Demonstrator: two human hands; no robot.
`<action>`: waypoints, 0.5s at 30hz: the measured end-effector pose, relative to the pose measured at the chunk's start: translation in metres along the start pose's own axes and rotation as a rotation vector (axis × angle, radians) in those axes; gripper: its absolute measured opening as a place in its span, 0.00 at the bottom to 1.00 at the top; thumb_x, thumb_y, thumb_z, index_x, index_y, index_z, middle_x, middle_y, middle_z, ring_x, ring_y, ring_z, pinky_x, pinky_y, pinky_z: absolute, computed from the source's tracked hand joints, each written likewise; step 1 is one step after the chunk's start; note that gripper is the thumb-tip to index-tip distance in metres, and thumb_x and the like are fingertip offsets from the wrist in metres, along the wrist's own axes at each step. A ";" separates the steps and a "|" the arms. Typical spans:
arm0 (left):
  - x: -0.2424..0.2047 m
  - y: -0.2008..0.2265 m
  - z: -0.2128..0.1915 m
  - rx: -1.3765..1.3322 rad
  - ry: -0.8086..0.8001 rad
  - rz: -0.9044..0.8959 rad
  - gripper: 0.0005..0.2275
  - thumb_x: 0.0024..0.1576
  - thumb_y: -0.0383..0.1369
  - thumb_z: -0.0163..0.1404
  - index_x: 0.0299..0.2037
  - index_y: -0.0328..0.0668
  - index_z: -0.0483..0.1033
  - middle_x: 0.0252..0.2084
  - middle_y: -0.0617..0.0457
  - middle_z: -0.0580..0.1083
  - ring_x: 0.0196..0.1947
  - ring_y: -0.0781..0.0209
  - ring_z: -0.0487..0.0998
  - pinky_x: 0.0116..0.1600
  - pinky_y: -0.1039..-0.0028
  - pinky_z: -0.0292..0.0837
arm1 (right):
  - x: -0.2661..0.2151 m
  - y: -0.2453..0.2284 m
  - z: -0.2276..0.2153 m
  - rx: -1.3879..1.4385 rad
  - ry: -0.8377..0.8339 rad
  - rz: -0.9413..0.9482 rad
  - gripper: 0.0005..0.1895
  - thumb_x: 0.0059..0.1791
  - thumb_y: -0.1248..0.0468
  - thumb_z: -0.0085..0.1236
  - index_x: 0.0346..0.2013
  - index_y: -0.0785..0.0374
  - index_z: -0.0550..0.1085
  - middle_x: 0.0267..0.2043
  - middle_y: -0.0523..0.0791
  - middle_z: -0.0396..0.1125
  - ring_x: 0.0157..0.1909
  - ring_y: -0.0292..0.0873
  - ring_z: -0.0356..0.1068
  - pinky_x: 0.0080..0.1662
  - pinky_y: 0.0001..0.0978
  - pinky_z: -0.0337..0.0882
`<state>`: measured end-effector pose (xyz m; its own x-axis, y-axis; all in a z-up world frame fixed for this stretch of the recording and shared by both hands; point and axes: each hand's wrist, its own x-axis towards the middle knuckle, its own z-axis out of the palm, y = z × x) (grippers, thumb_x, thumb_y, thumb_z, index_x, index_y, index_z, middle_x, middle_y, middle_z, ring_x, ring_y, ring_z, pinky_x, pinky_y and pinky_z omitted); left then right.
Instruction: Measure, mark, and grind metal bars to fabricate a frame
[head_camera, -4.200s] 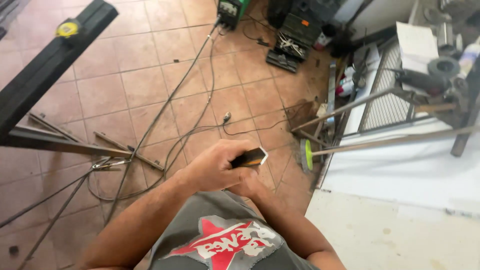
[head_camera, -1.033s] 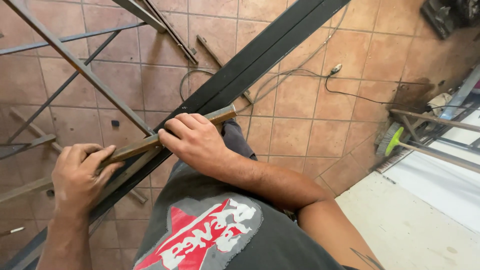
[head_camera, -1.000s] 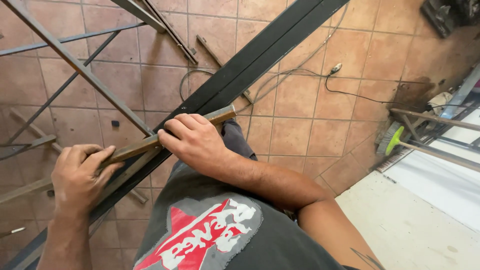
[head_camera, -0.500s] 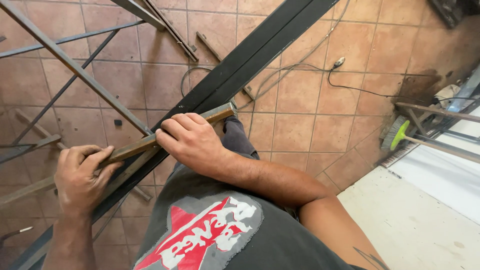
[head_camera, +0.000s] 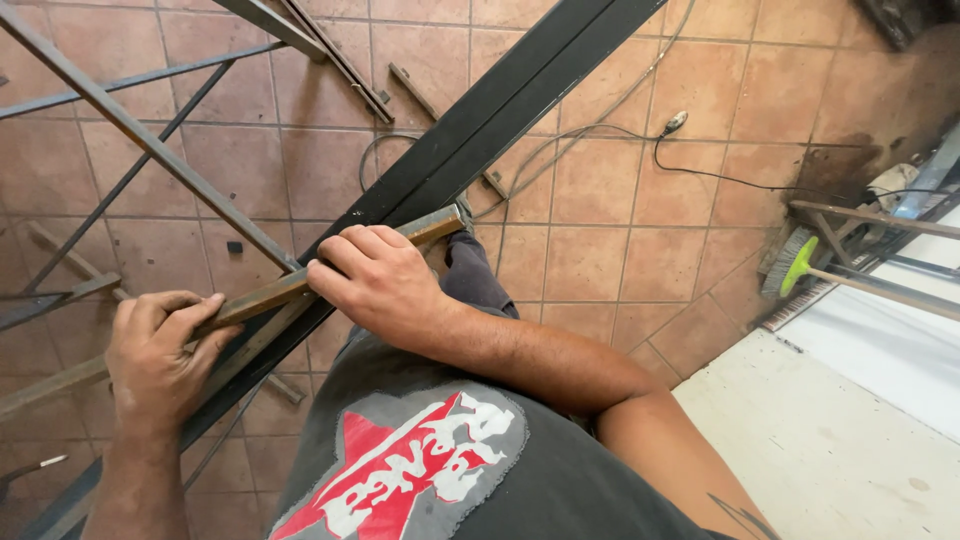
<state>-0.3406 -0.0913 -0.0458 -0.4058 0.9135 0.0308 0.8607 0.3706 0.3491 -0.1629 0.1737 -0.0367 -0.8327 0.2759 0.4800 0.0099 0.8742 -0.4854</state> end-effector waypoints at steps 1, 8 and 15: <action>0.000 0.000 0.000 -0.020 0.001 0.008 0.15 0.56 0.32 0.68 0.52 0.38 0.83 0.51 0.44 0.77 0.49 0.48 0.75 0.60 0.59 0.67 | 0.000 0.000 0.000 0.001 -0.008 0.000 0.07 0.52 0.72 0.54 0.32 0.58 0.68 0.36 0.44 0.64 0.38 0.46 0.65 0.42 0.37 0.67; 0.000 -0.001 0.011 0.035 -0.071 -0.104 0.17 0.54 0.40 0.63 0.53 0.49 0.82 0.50 0.54 0.80 0.48 0.53 0.80 0.52 0.64 0.70 | -0.001 0.004 -0.003 0.036 -0.104 -0.033 0.03 0.51 0.68 0.54 0.35 0.57 0.69 0.40 0.44 0.66 0.41 0.46 0.66 0.44 0.37 0.66; 0.010 0.014 0.021 0.090 0.002 -0.094 0.15 0.52 0.44 0.61 0.48 0.57 0.81 0.45 0.60 0.79 0.47 0.56 0.78 0.52 0.64 0.68 | 0.071 0.057 -0.032 0.048 -0.194 -0.114 0.05 0.51 0.62 0.66 0.41 0.54 0.79 0.43 0.43 0.72 0.43 0.45 0.71 0.44 0.40 0.71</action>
<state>-0.3261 -0.0729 -0.0599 -0.4864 0.8737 0.0041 0.8430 0.4681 0.2651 -0.2041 0.2564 -0.0067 -0.9179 0.0907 0.3863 -0.1126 0.8740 -0.4726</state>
